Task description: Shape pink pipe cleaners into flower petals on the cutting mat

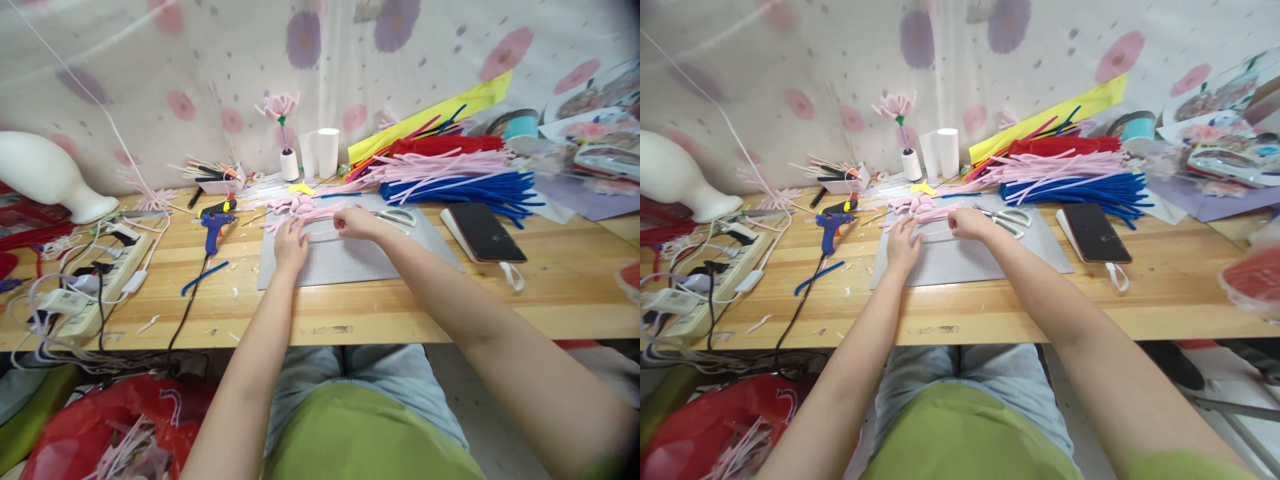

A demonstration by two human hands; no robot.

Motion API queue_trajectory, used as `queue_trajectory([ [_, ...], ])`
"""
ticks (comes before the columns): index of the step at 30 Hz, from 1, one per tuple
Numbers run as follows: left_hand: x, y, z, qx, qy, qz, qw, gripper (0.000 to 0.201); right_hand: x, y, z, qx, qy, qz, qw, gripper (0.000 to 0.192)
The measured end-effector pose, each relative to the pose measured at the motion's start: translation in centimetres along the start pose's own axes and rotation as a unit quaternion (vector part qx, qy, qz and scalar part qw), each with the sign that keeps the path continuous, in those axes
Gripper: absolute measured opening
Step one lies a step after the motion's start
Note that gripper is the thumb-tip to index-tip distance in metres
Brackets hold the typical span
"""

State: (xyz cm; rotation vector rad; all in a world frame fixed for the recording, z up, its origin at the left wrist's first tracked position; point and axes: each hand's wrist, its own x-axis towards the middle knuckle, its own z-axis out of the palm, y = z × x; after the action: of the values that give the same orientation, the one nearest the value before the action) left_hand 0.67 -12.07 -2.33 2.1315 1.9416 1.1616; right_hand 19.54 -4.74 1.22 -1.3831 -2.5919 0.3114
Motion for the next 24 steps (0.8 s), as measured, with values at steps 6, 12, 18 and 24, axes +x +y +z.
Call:
queue_trajectory([
  [6, -0.3, 0.7, 0.4, 0.031, -0.066, -0.064, 0.995, 0.03, -0.8, 0.3, 0.2, 0.096, 0.053, 0.01, 0.994, 0.018],
  [12, -0.6, 1.1, 0.3, -0.027, -0.028, -0.132, 0.99, 0.032, -0.8, -0.2, 0.7, 0.127, 0.031, -0.002, 0.991, 0.009],
  [18, -0.3, 1.7, 1.1, -0.38, -0.098, -0.26, 0.882, 0.03, -0.6, -1.9, 1.8, 0.489, 0.022, 0.029, 0.872, 0.016],
  [24, -0.3, 2.7, 0.9, -0.525, -0.185, -0.317, 0.768, 0.027, -0.5, -3.6, 2.3, 0.635, 0.049, 0.053, 0.769, 0.031],
])
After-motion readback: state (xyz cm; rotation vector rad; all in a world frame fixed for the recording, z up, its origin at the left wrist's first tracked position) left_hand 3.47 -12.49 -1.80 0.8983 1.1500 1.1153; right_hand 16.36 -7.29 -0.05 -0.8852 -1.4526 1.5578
